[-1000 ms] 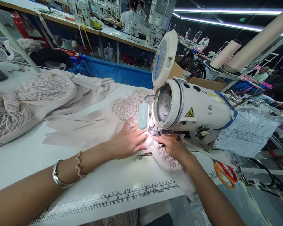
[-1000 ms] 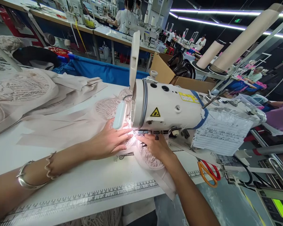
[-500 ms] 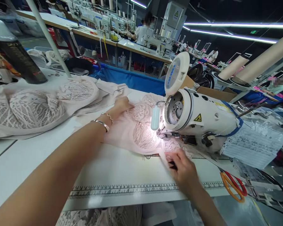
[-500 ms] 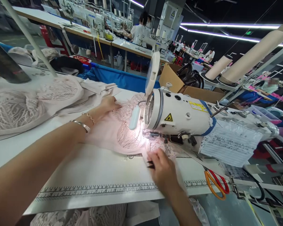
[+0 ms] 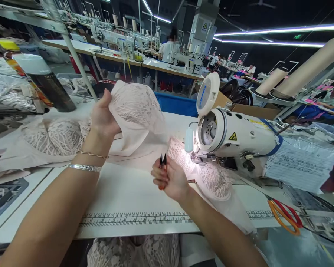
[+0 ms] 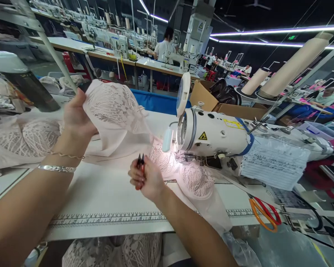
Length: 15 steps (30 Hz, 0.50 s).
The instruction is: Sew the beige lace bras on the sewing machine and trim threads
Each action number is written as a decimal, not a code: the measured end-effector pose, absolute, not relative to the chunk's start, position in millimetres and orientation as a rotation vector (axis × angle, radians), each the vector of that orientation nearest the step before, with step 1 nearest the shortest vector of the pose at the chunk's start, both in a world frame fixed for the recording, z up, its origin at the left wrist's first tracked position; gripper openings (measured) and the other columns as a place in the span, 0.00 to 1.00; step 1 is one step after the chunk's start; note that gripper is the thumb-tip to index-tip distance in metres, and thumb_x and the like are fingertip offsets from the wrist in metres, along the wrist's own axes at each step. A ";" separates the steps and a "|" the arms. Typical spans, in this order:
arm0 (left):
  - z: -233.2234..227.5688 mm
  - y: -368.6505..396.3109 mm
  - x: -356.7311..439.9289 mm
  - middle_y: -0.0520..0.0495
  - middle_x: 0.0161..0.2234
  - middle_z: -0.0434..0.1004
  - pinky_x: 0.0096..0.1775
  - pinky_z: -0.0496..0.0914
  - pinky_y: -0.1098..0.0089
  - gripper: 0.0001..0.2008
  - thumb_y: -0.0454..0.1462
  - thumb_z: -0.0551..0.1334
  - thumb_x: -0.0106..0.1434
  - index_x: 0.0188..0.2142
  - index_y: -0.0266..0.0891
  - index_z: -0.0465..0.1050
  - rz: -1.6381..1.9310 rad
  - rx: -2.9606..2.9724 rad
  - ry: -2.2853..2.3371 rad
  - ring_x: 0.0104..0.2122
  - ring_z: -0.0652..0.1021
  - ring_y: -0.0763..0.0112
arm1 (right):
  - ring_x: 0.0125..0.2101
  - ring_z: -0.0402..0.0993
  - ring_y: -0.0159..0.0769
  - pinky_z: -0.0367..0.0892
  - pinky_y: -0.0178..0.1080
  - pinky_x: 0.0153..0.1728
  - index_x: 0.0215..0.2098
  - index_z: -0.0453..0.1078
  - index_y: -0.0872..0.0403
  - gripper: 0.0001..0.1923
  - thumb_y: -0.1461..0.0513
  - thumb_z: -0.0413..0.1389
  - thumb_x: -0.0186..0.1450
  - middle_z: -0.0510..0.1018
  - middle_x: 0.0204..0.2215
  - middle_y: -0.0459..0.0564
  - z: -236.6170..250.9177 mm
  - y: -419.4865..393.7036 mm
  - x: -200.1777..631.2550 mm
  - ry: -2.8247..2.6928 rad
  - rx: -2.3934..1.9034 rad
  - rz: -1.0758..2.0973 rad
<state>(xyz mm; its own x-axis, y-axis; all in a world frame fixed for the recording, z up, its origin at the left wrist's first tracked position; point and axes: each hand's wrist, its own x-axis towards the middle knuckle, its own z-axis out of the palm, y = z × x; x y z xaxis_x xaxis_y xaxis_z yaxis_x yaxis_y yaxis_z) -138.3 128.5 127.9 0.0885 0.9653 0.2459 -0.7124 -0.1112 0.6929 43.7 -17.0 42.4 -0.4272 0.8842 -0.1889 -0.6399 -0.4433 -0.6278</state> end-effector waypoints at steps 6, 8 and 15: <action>124.6 132.7 -138.7 0.34 0.49 0.81 0.65 0.60 0.48 0.28 0.47 0.41 0.76 0.54 0.29 0.71 1.454 0.749 0.359 0.62 0.70 0.50 | 0.16 0.39 0.27 0.46 0.26 0.14 0.27 0.64 0.55 0.24 0.62 0.36 0.77 0.50 0.18 0.36 65.0 33.2 24.6 -0.266 -0.412 1.750; 122.0 134.1 -138.7 0.34 0.49 0.81 0.65 0.60 0.48 0.29 0.47 0.40 0.76 0.55 0.28 0.70 1.450 0.750 0.393 0.62 0.71 0.49 | 0.16 0.39 0.27 0.46 0.26 0.14 0.27 0.63 0.54 0.24 0.62 0.36 0.78 0.50 0.18 0.36 68.2 41.2 24.0 -0.256 -0.406 1.687; 153.5 113.4 -152.5 0.41 0.59 0.74 0.65 0.56 0.45 0.27 0.41 0.37 0.77 0.64 0.30 0.62 1.503 1.056 0.429 0.64 0.65 0.49 | 0.16 0.37 0.27 0.43 0.29 0.14 0.24 0.62 0.52 0.19 0.57 0.50 0.74 0.48 0.16 0.35 57.1 30.3 23.5 -0.457 -0.590 1.596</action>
<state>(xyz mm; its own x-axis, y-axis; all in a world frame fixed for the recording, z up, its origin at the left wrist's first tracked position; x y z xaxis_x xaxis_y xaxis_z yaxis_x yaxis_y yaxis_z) -152.5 113.4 153.5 0.1007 0.9242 0.3683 -0.5905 -0.2424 0.7698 23.5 30.3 57.1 -0.0570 0.9927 -0.1064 -0.7858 -0.1103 -0.6086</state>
